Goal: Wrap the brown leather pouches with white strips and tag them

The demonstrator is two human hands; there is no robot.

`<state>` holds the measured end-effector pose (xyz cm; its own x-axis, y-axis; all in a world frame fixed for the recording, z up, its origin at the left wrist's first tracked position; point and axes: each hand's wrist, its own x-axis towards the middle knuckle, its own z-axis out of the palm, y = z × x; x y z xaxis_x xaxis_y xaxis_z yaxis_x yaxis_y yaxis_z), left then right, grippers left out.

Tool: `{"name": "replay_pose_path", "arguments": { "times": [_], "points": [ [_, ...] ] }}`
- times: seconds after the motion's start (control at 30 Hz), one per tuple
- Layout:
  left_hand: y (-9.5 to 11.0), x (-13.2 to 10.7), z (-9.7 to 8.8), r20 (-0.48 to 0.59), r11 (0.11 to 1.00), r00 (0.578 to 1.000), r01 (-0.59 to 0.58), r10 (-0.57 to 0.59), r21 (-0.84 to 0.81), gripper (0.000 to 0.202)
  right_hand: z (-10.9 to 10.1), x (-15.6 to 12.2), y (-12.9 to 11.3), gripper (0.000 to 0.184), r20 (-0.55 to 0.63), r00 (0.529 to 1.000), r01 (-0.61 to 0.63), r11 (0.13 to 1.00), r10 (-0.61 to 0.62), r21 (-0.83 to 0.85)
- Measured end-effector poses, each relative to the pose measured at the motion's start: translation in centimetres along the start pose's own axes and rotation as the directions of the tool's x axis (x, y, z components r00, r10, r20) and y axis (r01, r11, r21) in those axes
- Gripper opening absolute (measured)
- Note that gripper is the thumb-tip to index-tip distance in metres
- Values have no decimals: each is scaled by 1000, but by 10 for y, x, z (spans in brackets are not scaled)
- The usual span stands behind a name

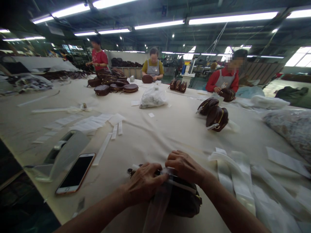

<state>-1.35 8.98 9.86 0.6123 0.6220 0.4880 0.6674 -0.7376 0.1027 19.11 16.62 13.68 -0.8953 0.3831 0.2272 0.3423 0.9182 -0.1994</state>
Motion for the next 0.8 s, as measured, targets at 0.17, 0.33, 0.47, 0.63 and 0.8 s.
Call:
{"name": "replay_pose_path", "arguments": {
  "times": [0.17, 0.33, 0.47, 0.63, 0.8],
  "points": [
    [-1, 1, -1, -13, 995, 999, -45, 44, -87, 22, 18, -12, 15, 27, 16, 995, -95, 941, 95, 324],
    [-3, 4, 1, 10, 982, 999, -32, 35, -188, 17, 50, -24, 25, 29, -4, 981, -167, 863, 192, 477],
    [-5, 5, -1, 24, 958, 1000, -6, 13, -287, 22, 70, -32, 25, 33, 8, 949, -264, 778, 317, 570],
    [-4, 6, 0, -57, 950, 998, -17, 0, -313, 21, 75, -37, 18, 34, 27, 877, -394, 686, 480, 612],
    [-2, 10, -13, -40, 910, 998, 17, -37, -415, 27, 72, -47, -4, 26, -15, 792, -499, 661, 610, 560]
  ]
}}
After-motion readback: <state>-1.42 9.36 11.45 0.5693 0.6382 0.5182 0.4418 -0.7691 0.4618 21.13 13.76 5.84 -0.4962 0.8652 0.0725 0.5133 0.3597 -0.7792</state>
